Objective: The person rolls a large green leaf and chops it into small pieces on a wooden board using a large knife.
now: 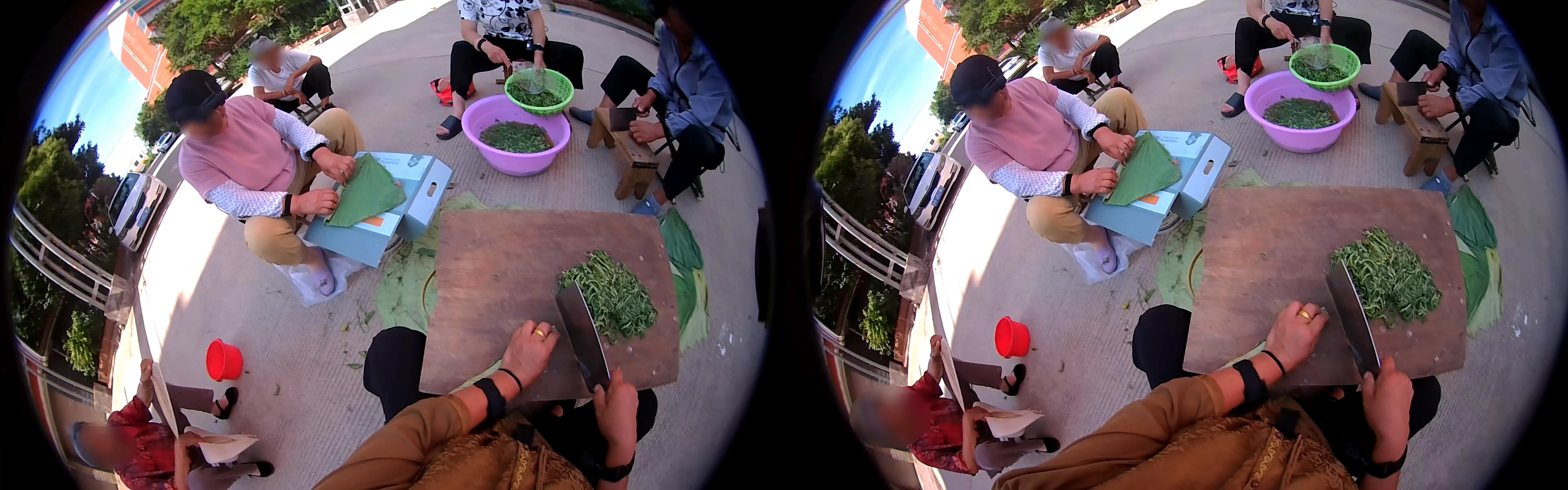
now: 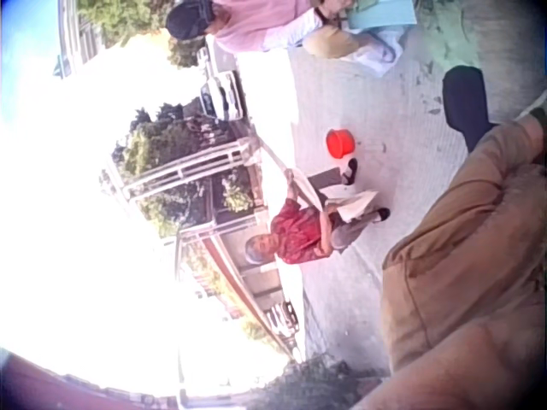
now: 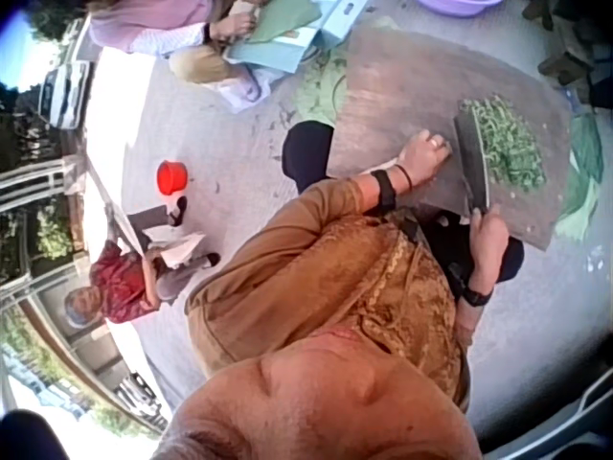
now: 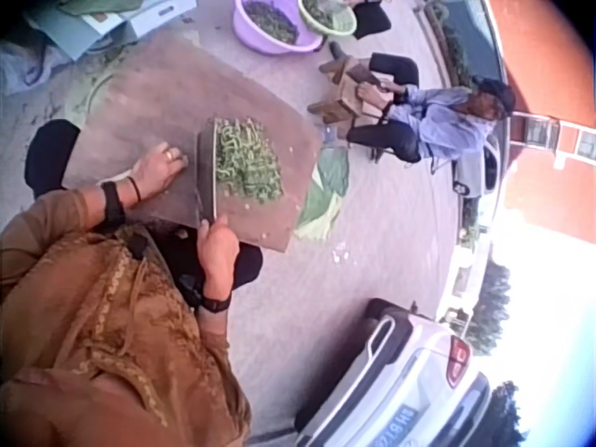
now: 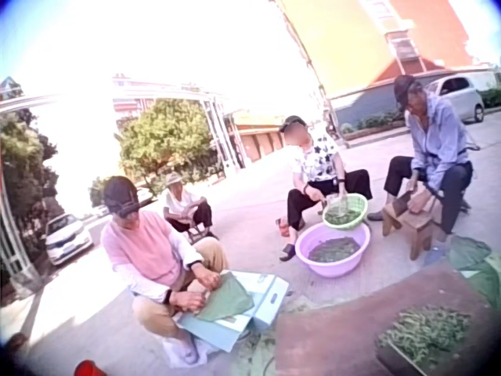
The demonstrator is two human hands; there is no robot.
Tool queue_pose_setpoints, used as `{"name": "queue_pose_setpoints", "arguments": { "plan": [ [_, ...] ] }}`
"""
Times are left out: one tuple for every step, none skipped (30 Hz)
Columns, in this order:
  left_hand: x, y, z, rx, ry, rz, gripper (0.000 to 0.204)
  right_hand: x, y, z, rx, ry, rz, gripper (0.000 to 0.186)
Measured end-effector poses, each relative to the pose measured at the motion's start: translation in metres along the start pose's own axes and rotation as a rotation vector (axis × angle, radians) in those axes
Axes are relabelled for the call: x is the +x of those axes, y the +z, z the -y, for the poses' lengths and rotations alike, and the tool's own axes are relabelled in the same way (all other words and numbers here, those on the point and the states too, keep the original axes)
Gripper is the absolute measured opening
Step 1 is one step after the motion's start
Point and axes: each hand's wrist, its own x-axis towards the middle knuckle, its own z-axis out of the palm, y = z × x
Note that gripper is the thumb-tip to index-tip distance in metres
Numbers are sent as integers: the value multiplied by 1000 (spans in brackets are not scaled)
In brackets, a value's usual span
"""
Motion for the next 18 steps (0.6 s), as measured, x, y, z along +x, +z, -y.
{"name": "queue_pose_setpoints", "arguments": {
  "plan": [
    [0, 0, 0, -3, 1, 1, 18, 0, -1, 2, -1, 8, 9, 15],
    [1, 0, 0, 7, 7, -13, 18, 0, -1, 2, -2, 13, 13, 16],
    [1, 0, 0, 12, 11, -20, 17, -1, -2, 2, -1, 19, 17, 16],
    [1, 0, 0, 16, 15, -26, 17, -1, -1, 2, 3, 16, 11, 15],
    [0, 0, 0, 16, 18, -24, 17, -1, -1, 2, 5, 15, 8, 15],
    [0, -1, 0, 15, 20, -22, 17, -1, -1, 3, 8, 15, 5, 15],
    [1, -1, 0, 15, 22, -21, 17, -1, -1, 3, 8, 21, 8, 15],
    [1, -2, 0, 18, 21, -20, 17, -2, -1, 3, 9, 25, 10, 15],
    [1, -2, -1, 19, 21, -19, 17, -2, -2, 3, 10, 30, 12, 15],
    [1, -2, -1, 20, 21, -18, 17, -2, -2, 3, 11, 26, 8, 15],
    [1, -3, -1, 23, 16, -14, 17, -2, -2, 3, 12, 26, 6, 15],
    [1, -2, -1, 21, 14, -10, 17, -2, -1, 3, 12, 27, 5, 15],
    [1, -2, -1, 19, 11, -7, 17, -2, -1, 3, 23, 33, 7, 15],
    [0, -1, -1, 19, 15, -10, 16, -2, -1, 3, 29, 39, 9, 15],
    [0, -1, -1, 17, 18, -10, 16, -2, -1, 3, 34, 44, 10, 15],
    [1, -1, -1, 14, 21, -10, 16, -2, -1, 3, 29, 50, 15, 15],
    [1, -2, -1, 14, 16, -9, 16, -2, 0, 3, 26, 55, 17, 16],
    [1, -2, -2, 14, 14, -7, 16, -2, 1, 2, 24, 60, 19, 16]
  ]
}}
